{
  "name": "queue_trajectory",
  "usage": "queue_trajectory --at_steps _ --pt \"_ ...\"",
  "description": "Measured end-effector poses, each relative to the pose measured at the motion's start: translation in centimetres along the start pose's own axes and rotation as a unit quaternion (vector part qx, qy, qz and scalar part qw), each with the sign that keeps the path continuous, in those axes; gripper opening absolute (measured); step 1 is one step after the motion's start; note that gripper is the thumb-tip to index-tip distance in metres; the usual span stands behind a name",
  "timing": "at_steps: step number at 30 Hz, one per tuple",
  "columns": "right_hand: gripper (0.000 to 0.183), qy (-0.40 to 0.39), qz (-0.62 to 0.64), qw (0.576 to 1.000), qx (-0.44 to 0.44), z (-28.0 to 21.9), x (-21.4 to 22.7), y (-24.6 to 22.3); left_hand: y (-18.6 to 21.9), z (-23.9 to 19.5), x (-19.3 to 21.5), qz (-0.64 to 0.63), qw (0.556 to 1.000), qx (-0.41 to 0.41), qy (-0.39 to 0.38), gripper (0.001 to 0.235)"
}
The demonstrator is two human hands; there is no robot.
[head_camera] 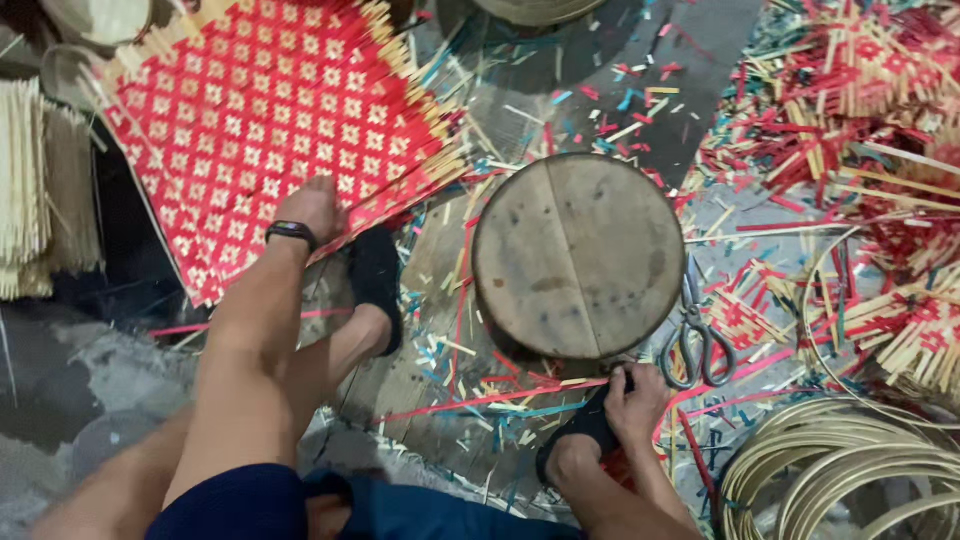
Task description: The person assembles round woven baskets by placing a circular bamboo frame over a square woven mat, pressing it down, and trimming the excess mat material around the rim with scissors. The person repeats this process for multiple units.
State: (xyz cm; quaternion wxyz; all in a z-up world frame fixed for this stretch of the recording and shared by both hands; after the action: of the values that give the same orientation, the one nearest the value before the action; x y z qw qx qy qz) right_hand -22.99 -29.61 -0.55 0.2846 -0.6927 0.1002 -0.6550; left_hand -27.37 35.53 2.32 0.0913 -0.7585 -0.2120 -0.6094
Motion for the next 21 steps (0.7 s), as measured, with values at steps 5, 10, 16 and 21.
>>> queue_trajectory --at_steps 5,10,16,21 --pt "0.014 0.001 -0.027 1.000 0.012 0.4 -0.1 0.5 0.5 -1.5 2.8 -0.016 0.987 0.013 0.159 0.017" --pt "0.012 0.003 0.045 0.999 0.013 0.2 -0.1 0.4 1.1 0.1 11.5 -0.163 0.913 -0.049 0.370 0.029" --pt "0.012 0.001 0.048 0.999 0.004 0.2 -0.2 0.7 3.7 -0.5 15.0 0.021 0.966 0.055 0.250 0.069" --pt "0.012 0.006 0.045 0.999 0.016 0.2 -0.9 1.8 4.6 -2.8 17.2 0.131 0.923 0.029 0.362 0.015"
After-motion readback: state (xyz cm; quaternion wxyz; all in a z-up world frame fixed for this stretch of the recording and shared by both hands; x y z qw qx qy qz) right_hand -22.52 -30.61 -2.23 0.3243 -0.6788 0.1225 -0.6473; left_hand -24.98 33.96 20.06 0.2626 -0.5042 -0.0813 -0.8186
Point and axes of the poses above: each hand's wrist, its own z-axis towards the middle knuckle, its own x-axis out of the back of the hand, y = z × x, the point moved 1 cm from there along z, towards the middle knuckle, and after that the axes turned 4 degrees about -z, right-handed, at the moved point
